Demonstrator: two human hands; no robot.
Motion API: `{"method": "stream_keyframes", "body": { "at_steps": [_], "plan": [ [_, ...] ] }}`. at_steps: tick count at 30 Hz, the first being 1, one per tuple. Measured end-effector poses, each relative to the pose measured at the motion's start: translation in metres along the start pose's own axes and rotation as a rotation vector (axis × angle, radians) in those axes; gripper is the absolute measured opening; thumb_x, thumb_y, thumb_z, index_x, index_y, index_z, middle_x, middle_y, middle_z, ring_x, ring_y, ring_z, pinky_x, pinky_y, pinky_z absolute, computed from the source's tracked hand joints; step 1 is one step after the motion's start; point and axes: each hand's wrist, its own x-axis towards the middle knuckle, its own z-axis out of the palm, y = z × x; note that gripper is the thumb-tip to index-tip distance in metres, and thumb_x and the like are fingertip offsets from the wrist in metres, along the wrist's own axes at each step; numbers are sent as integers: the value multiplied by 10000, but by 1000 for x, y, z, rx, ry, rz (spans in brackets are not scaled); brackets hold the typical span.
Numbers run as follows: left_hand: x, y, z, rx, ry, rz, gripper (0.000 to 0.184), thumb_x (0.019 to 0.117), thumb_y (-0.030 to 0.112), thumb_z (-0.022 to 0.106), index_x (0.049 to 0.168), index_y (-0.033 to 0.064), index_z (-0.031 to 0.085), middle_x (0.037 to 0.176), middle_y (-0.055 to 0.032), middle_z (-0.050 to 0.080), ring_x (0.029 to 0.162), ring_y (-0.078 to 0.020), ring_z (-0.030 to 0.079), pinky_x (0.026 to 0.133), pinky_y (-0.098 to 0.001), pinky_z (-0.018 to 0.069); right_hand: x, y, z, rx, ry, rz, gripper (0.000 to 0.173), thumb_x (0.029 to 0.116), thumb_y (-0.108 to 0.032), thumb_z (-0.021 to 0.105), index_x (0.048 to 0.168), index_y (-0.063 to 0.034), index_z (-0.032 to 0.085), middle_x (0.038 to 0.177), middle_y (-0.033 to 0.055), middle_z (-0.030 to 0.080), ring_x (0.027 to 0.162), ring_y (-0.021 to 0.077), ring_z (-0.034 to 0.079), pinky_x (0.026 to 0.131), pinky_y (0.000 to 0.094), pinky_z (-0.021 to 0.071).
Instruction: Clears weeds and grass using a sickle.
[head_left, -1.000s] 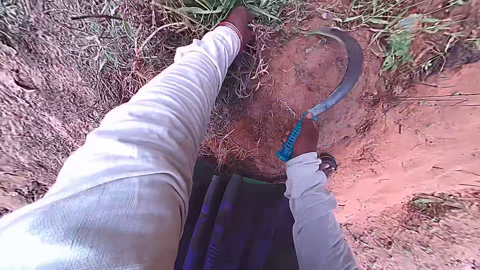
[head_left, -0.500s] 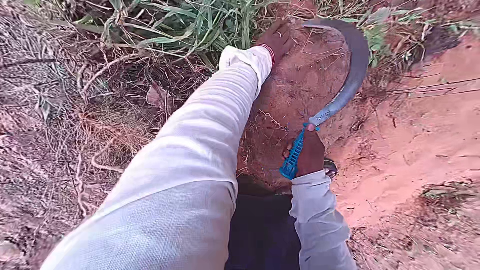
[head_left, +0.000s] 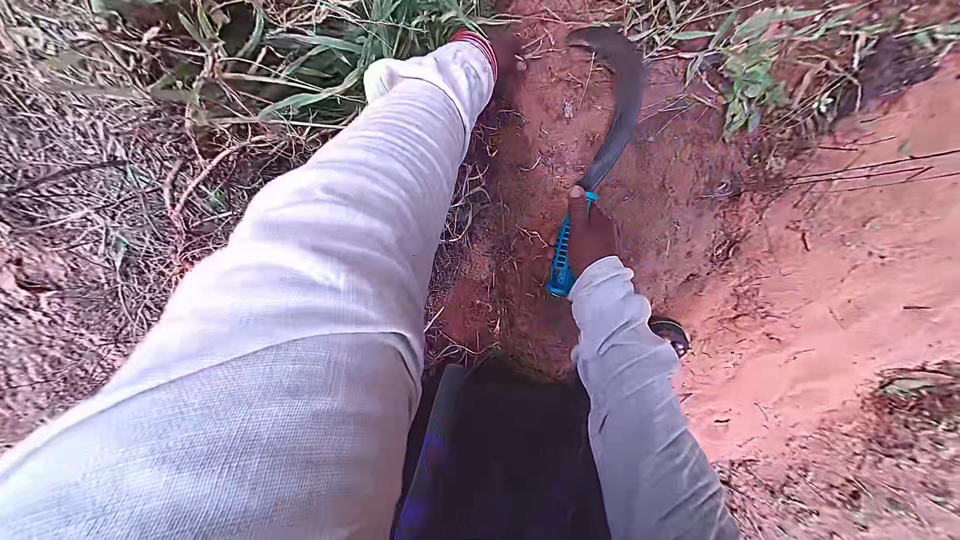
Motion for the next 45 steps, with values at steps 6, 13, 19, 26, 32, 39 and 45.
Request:
{"method": "stream_keyframes", "body": {
  "at_steps": [6, 13, 19, 26, 32, 39, 45],
  "plan": [
    [2, 10, -2, 12, 29, -58, 451, 1103, 146, 437, 1509, -51, 443, 1531, -334, 452, 1461, -501, 402, 1171, -667, 302, -66, 34, 13, 174, -47, 156, 450, 1134, -382, 294, 1168, 23, 489, 611, 31, 512, 431, 115, 552, 448, 287, 544],
    [3, 2, 7, -31, 43, -72, 456, 1112, 180, 419, 1490, -74, 455, 1538, -331, 447, 1471, -491, 392, 1183, -660, 293, -103, 46, -5, 231, 45, -76, 365, 1139, -296, 305, 1054, -11, 515, 557, -42, 522, 412, 58, 552, 416, 238, 532],
    [32, -17, 21, -122, 102, -72, 424, 1130, 222, 407, 1491, 33, 524, 1513, -270, 514, 1445, -428, 459, 1188, -600, 310, -12, 5, 33, -76, -47, 67, 577, 1103, -524, 282, 1267, -28, 526, 684, 69, 559, 501, 171, 587, 511, 364, 553],
    [-30, -41, 8, 98, -21, 14, 422, 1066, 98, 511, 1463, -44, 508, 1460, -353, 511, 1387, -546, 467, 1098, -730, 361, -162, 67, 7, 79, -57, 153, 351, 1135, -290, 342, 1110, 10, 521, 553, -23, 516, 404, 67, 550, 416, 250, 535],
    [-45, -67, 16, -120, 71, 10, 540, 1101, 336, 462, 1494, -35, 464, 1506, -336, 475, 1433, -508, 434, 1152, -694, 328, -100, 26, 5, 11, 33, -43, 409, 1137, -330, 330, 1148, 27, 529, 597, -6, 514, 431, 72, 551, 441, 251, 535],
    [-60, -47, 48, 147, 37, 100, 643, 969, 130, 708, 1548, 37, 441, 1668, -263, 264, 1512, -550, 239, 1161, -767, 184, -87, 51, 47, -71, -106, 152, 491, 1133, -373, 319, 1316, 52, 482, 707, 93, 545, 509, 166, 580, 517, 333, 555],
    [-69, -83, 40, 122, 131, 228, 395, 959, -17, 633, 1354, -34, 622, 1576, -225, 432, 1457, -488, 383, 1178, -671, 292, -179, 87, 17, -69, -60, 109, 371, 1128, -292, 375, 1137, 41, 538, 554, -6, 522, 417, 85, 562, 442, 268, 540]
  ]
}}
